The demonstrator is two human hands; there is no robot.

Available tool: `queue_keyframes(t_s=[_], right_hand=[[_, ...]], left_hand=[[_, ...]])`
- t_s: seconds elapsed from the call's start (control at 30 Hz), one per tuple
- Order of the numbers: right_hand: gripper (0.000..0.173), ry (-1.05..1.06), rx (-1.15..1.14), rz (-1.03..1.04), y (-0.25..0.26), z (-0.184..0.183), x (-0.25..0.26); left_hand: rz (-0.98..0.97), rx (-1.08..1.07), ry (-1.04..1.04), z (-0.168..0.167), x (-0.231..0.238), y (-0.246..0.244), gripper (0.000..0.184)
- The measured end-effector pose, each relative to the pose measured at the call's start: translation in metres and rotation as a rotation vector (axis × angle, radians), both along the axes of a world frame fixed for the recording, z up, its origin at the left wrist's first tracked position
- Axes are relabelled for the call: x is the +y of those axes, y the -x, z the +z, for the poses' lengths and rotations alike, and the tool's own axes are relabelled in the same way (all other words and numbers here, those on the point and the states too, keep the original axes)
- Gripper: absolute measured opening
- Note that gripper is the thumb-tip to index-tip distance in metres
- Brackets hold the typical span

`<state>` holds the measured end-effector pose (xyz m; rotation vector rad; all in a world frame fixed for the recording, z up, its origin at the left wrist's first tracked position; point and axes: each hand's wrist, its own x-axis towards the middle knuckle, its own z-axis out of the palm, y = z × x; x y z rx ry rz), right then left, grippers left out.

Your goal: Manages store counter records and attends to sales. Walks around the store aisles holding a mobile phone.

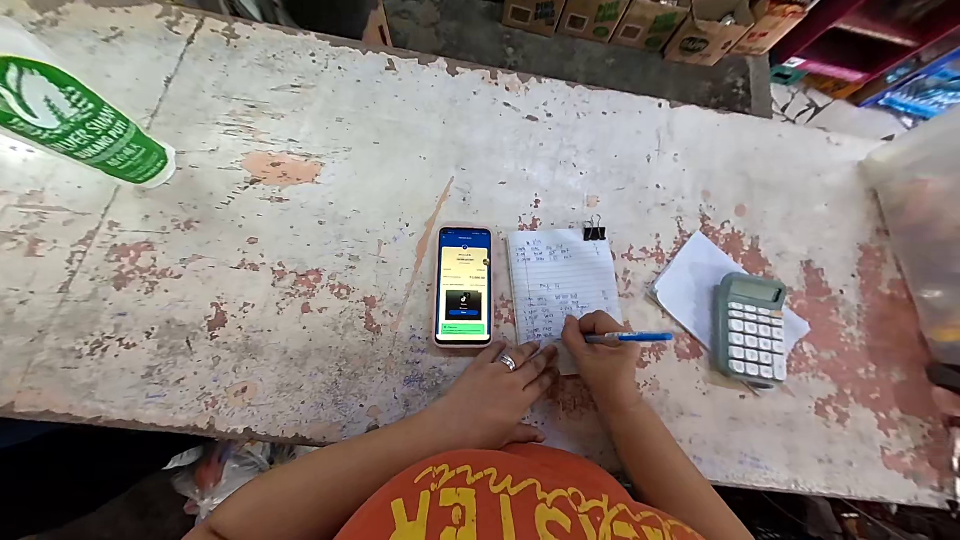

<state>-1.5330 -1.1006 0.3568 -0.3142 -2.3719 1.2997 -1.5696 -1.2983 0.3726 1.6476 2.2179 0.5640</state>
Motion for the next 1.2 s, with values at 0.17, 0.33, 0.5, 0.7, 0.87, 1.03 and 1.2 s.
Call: queue_keyframes(t_s=[0.17,0.33,0.5,0.7,0.87,1.03,1.2], right_hand=[[0.025,0.049,-0.141,-0.020,-0.001,0.009,0.004],[0.026,0.127,-0.110,-0.027,0.000,0.008,0.008],[0.027,0.116,-0.134,-0.014,0.001,0.009,0.008],[0.026,0.077,-0.066,0.014,-0.001,0.006,0.011],[0.024,0.193,-0.083,-0.097,-0.002,0.011,0.025],[0.025,0.185,-0.108,-0.073,-0.003,0.010,0.027],[0.023,0.170,-0.045,-0.083,-0.004,0.005,0.025]], left_hand=[[0.003,0.019,-0.014,-0.002,0.000,0.000,0.076],[-0.013,0.025,0.023,0.000,0.001,0.001,0.077],[-0.012,0.035,0.029,0.000,0.002,0.001,0.078],[0.002,0.038,0.001,-0.003,0.002,0.000,0.078],[-0.012,0.060,0.017,-0.001,0.002,0.002,0.076],[-0.083,0.053,0.020,0.011,0.022,0.001,0.069],[-0.170,-0.028,0.060,0.008,0.034,-0.001,0.072]])
